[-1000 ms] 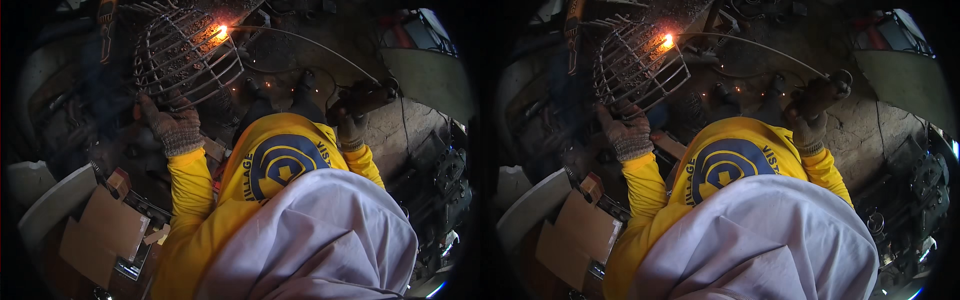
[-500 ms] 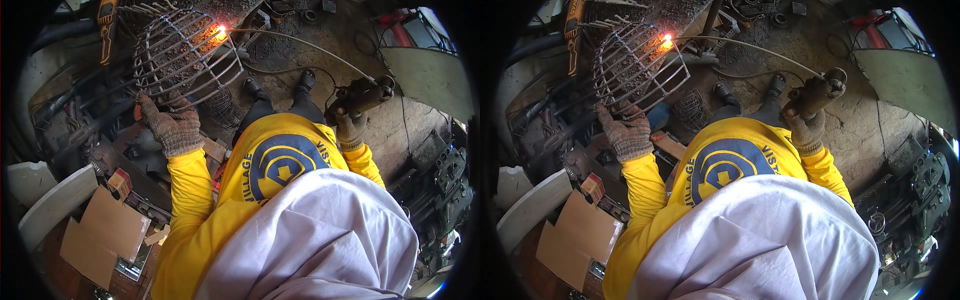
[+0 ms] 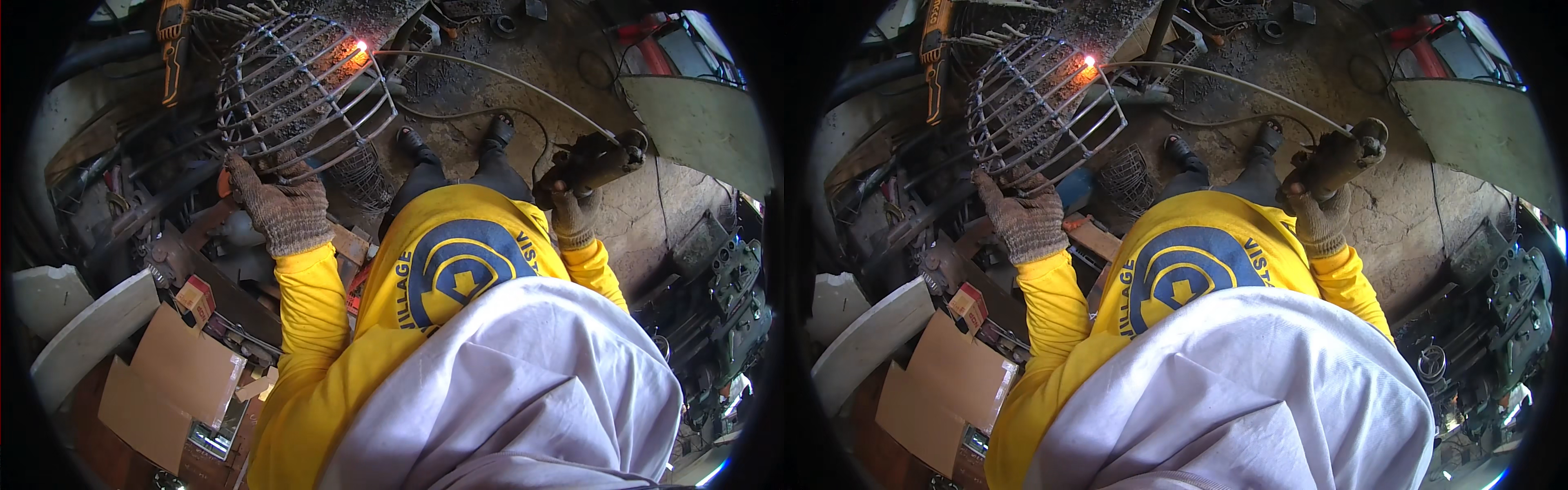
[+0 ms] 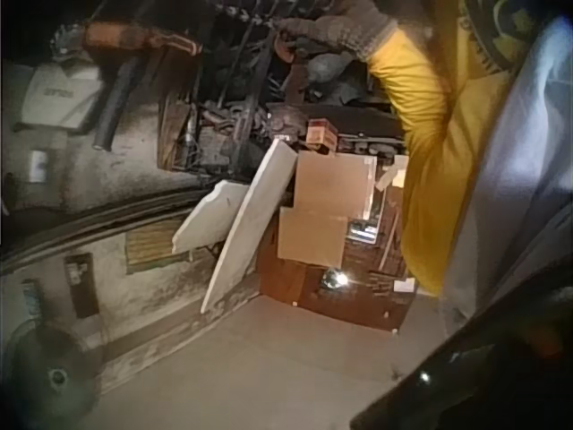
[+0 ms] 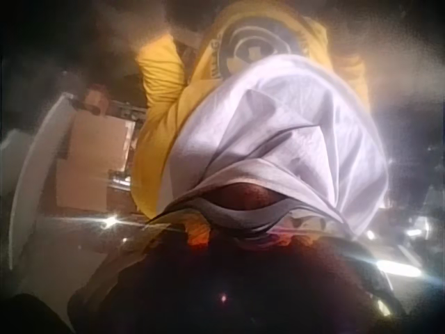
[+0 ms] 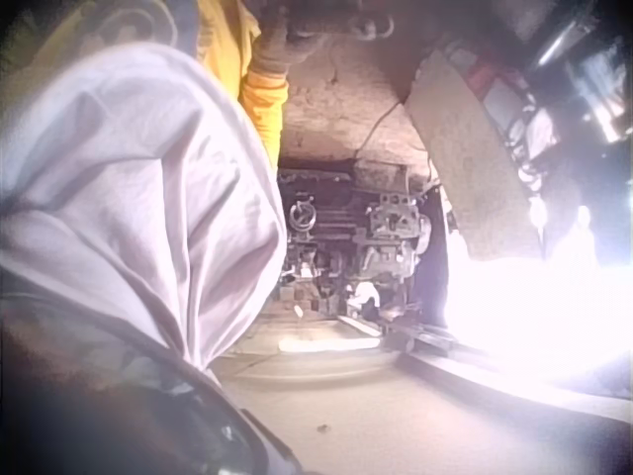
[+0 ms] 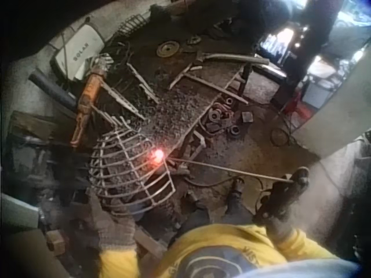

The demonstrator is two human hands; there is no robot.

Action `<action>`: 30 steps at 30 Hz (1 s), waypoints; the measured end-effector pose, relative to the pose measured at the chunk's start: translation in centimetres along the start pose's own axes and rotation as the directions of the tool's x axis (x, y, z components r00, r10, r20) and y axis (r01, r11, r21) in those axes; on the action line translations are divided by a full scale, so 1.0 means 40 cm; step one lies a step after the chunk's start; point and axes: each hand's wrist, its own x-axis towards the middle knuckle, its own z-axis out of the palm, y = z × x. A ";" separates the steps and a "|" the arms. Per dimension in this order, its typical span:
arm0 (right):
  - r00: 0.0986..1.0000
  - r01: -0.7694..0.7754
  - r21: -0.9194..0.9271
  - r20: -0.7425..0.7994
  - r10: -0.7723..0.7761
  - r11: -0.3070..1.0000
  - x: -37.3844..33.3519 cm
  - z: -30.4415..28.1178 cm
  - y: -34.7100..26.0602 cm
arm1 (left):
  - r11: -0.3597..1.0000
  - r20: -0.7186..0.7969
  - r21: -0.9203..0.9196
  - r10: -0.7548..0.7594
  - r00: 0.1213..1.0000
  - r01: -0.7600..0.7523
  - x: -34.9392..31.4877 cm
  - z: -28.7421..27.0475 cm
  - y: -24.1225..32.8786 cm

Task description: The person uses a welding tool to join metal bars on a spherical cage structure. They rotate the cage by hand and apply the welder to various joints, causing bright flashes and sparks.

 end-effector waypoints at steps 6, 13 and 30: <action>1.000 0.004 -0.006 0.009 -0.004 1.000 -0.003 -0.010 0.013 | 0.999 -0.020 0.022 0.027 0.999 -0.026 0.004 -0.003 -0.007; 0.995 0.094 -0.109 -0.007 -0.095 0.990 0.002 -0.013 0.016 | 1.000 0.007 -0.006 0.005 1.000 -0.005 -0.005 0.002 -0.009; 0.999 0.024 0.046 -0.044 -0.022 0.999 0.001 -0.023 -0.004 | 0.999 -0.042 0.015 -0.047 0.998 0.047 -0.001 0.078 -0.029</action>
